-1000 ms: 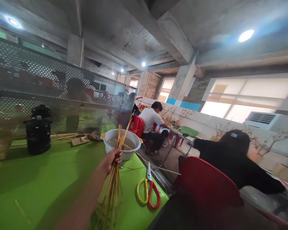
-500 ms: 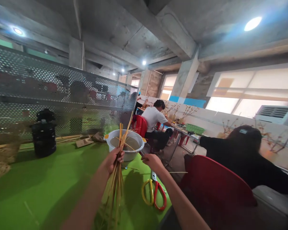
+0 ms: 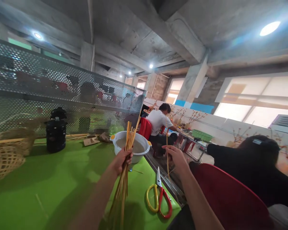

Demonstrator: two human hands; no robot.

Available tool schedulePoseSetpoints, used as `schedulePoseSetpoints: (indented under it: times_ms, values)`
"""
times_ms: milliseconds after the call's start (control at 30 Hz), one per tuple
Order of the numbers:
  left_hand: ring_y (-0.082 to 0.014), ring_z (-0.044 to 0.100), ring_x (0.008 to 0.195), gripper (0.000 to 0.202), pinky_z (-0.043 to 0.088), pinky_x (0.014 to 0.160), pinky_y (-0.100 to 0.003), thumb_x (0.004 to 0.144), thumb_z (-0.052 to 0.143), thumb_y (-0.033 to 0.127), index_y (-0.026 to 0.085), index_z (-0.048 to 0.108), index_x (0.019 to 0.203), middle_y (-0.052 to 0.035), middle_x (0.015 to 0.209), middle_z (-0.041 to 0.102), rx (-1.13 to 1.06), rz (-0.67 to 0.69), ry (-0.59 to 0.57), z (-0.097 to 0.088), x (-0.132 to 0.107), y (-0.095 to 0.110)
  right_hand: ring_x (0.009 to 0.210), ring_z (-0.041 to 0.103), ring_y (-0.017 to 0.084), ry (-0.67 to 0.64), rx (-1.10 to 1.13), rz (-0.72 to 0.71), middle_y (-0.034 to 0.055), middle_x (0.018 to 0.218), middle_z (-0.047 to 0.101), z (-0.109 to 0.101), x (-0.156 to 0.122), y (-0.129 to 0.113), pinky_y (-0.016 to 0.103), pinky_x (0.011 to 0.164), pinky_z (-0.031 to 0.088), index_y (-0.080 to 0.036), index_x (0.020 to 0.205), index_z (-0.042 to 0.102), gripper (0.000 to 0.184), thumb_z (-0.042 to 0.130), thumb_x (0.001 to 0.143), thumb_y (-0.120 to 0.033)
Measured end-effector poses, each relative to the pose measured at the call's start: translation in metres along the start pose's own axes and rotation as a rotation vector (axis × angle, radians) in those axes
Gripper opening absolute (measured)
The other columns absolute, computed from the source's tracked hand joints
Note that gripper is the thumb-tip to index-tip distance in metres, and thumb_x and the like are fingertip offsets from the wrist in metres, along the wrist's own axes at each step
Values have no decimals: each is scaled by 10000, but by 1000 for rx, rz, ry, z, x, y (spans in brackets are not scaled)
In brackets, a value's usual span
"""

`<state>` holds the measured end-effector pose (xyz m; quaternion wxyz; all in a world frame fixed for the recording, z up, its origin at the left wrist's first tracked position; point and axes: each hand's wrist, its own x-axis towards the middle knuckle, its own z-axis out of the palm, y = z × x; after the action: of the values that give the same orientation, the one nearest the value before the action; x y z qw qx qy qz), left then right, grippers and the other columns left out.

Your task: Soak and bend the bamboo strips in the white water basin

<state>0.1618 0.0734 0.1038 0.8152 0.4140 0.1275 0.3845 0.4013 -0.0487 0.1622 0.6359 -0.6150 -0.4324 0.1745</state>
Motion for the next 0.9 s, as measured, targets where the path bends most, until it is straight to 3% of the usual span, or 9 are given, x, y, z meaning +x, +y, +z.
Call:
schedulePoseSetpoints:
  times_ms: [200,367,533,733,900]
  values:
    - [-35,289,344,390,253,355,-142,838,645,456,209,553,1125,105,530,454,52,-6,-20,12,-7,1,447,466,102,-213,338,168,-9,559,581,62,-16,-6,219,415,301,-160,821,713,326,755,599,-395]
    - [-45,399,381,391,296,367,-150,792,707,444,222,527,1059,86,598,526,126,12,-26,19,-7,-6,400,455,88,-241,427,205,-3,562,624,106,-15,5,211,401,312,-164,766,675,343,791,543,-398]
    - [-50,433,415,480,331,389,-157,764,733,497,219,528,1096,81,621,534,175,44,-31,24,-6,-9,387,412,67,-192,480,172,-20,554,599,125,-2,8,204,391,283,-164,720,641,385,805,556,-471]
    - [-66,465,423,464,356,401,-173,774,702,521,211,525,1071,66,634,561,221,73,16,22,-6,-6,374,349,51,-135,519,125,-53,460,506,138,7,10,198,379,233,-154,615,620,352,843,496,-399]
    - [-44,369,348,325,270,354,-156,785,689,436,200,518,930,100,543,469,221,108,80,14,-8,12,399,385,68,-121,600,144,-52,510,518,153,-2,11,210,388,285,-165,714,679,334,828,530,-400]
